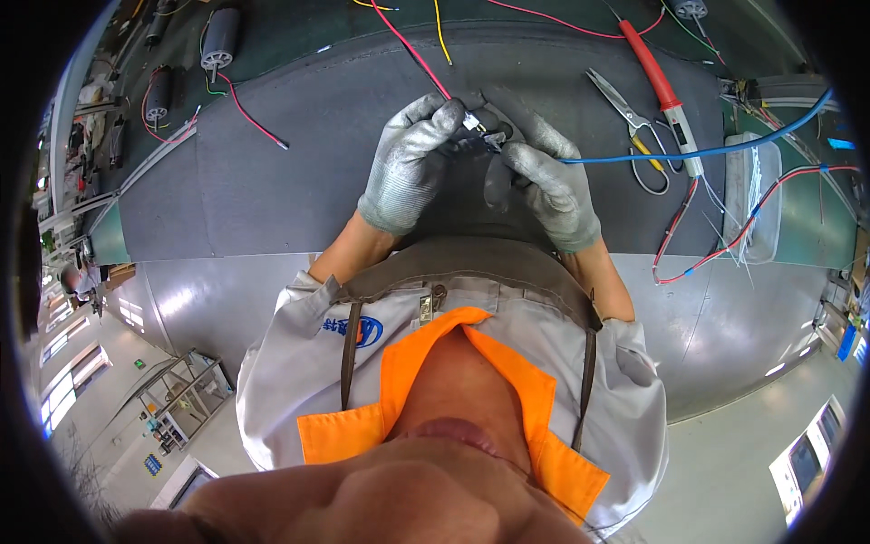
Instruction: Assemble and test small electrical motors by connecting wires and applying heat shrink tubing.
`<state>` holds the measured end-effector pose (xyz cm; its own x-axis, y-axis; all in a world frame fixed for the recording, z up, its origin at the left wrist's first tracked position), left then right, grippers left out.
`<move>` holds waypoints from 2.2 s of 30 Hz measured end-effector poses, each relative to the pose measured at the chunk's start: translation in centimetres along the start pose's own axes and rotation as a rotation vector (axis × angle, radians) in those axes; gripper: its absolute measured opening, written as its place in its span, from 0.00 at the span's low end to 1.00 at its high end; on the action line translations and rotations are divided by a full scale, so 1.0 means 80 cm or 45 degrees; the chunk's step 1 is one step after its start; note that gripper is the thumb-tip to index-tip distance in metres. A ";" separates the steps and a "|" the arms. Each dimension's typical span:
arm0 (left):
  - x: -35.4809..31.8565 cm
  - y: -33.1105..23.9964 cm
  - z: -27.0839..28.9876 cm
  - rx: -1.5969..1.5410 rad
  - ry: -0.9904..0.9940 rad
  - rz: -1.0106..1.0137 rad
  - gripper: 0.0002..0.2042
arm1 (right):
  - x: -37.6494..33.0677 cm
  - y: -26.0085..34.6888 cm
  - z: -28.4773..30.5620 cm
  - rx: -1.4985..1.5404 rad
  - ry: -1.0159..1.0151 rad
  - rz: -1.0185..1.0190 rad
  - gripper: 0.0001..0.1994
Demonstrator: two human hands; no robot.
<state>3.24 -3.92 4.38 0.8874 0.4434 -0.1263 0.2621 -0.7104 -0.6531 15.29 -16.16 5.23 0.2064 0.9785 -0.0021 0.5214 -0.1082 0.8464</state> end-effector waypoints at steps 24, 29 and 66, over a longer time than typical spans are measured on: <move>-0.007 0.006 0.016 -0.093 0.157 -0.027 0.14 | 0.010 0.022 0.025 -0.855 0.199 -0.031 0.33; -0.004 -0.005 0.048 -0.156 0.144 -0.259 0.16 | -0.042 0.091 0.216 -2.632 -0.787 -0.303 0.28; 0.038 -0.001 0.050 -0.242 -0.063 -0.064 0.19 | -0.045 0.133 0.146 -2.247 -0.466 -0.293 0.32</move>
<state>4.40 -0.29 1.03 0.8530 0.5037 -0.1368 0.3764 -0.7753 -0.5072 29.78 -22.91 8.02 0.5432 0.8353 -0.0853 -0.7787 0.5392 0.3208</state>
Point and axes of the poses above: each hand's wrist, its own x-axis towards the middle knuckle, its own z-axis out of the back of the hand, y = z × x, the point moved 2 cm from there along x, towards the middle knuckle, and after that the axes turned 9 degrees about y, right-handed, at the moved point
